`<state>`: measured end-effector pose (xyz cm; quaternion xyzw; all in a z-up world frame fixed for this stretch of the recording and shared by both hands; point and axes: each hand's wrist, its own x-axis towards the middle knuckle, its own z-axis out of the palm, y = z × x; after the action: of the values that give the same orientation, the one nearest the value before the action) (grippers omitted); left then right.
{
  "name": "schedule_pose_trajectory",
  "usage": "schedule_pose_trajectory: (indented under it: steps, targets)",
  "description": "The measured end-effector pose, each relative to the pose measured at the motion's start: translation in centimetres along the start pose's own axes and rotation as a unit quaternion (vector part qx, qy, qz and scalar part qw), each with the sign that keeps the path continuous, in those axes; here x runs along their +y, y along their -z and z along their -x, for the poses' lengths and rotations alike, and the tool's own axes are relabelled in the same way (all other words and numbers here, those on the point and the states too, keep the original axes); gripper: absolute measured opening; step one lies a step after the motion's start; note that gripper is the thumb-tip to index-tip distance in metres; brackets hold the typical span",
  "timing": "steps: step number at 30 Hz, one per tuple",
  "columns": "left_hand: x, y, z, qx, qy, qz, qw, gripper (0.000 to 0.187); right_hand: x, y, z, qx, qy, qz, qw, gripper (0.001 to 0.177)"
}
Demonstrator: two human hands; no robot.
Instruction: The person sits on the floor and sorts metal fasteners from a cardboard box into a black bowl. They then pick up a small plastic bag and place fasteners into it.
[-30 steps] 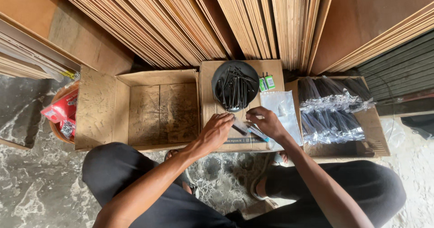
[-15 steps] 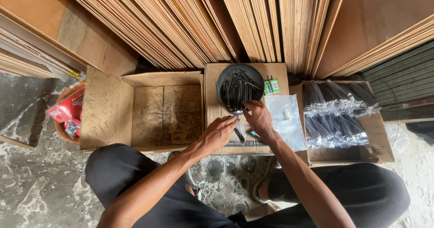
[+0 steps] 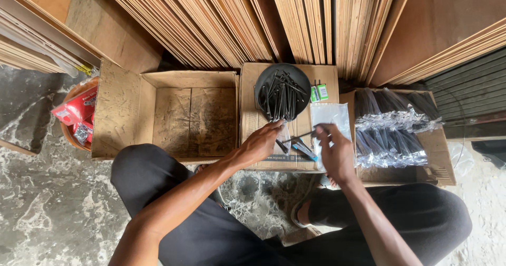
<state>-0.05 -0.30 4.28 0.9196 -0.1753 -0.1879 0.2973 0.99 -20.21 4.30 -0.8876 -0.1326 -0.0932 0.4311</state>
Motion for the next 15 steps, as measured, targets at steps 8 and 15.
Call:
schedule_pose_trajectory:
  steps: [8, 15]
  targets:
    - [-1.3, -2.4, -0.9, 0.008, -0.008, 0.004, 1.000, 0.048, 2.4, -3.8, 2.4, -0.105, 0.187, 0.153, 0.965, 0.012]
    - [-1.1, -1.9, -0.8, 0.012, -0.020, 0.024, 0.999, 0.043, 2.5, -4.1, 2.2, -0.136, 0.148, 0.116, 0.973, 0.011]
